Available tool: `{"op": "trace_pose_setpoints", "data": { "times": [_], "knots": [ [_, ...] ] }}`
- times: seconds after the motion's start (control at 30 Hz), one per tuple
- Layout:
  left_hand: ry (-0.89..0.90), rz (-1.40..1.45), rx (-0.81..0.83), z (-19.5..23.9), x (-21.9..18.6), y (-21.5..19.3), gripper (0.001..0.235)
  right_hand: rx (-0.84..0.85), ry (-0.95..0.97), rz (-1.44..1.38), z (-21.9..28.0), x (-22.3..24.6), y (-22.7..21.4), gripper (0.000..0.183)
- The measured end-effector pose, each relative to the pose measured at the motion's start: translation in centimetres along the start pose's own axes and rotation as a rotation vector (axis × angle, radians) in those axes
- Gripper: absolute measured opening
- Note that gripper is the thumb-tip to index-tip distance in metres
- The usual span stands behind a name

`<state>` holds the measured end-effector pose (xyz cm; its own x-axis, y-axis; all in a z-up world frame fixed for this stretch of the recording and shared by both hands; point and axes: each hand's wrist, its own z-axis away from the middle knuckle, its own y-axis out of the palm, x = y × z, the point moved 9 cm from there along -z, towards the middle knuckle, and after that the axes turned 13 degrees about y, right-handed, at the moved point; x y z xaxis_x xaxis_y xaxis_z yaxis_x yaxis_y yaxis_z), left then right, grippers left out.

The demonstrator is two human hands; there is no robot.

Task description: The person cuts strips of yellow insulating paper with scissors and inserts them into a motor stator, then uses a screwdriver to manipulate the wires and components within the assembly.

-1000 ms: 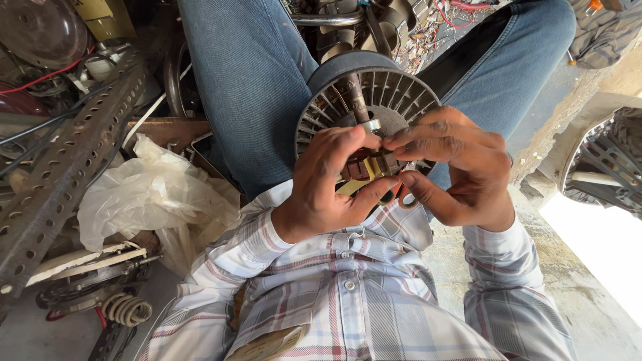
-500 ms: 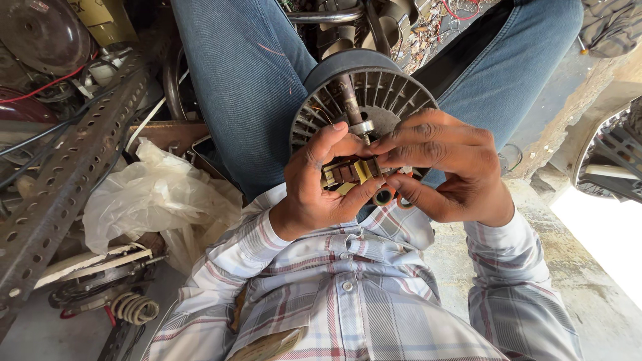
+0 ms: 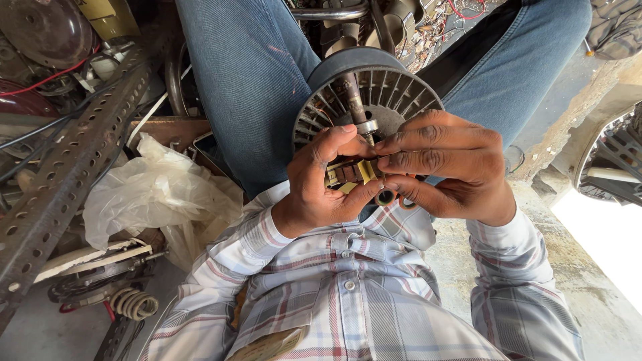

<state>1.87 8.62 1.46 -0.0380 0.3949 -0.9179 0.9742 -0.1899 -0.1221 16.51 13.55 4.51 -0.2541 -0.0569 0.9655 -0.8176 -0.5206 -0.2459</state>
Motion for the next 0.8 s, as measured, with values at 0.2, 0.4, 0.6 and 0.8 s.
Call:
{"op": "trace_pose_setpoints", "data": {
  "times": [0.2,0.4,0.6,0.8],
  "knots": [
    [0.023,-0.028,-0.013,0.04,0.00,-0.03,0.074,0.010,0.010,-0.027,-0.09,-0.17,-0.17,0.026],
    [0.031,-0.050,-0.004,0.26,0.00,-0.09,0.071,-0.008,0.019,-0.030,0.24,-0.63,-0.25,0.027],
    [0.051,-0.070,-0.019,0.17,-0.15,-0.17,0.073,-0.008,-0.068,-0.016,0.12,-0.22,-0.02,0.030],
    [0.063,-0.056,-0.035,0.12,-0.07,-0.11,0.072,-0.011,-0.074,-0.031,0.26,-0.49,-0.01,0.028]
  ]
}}
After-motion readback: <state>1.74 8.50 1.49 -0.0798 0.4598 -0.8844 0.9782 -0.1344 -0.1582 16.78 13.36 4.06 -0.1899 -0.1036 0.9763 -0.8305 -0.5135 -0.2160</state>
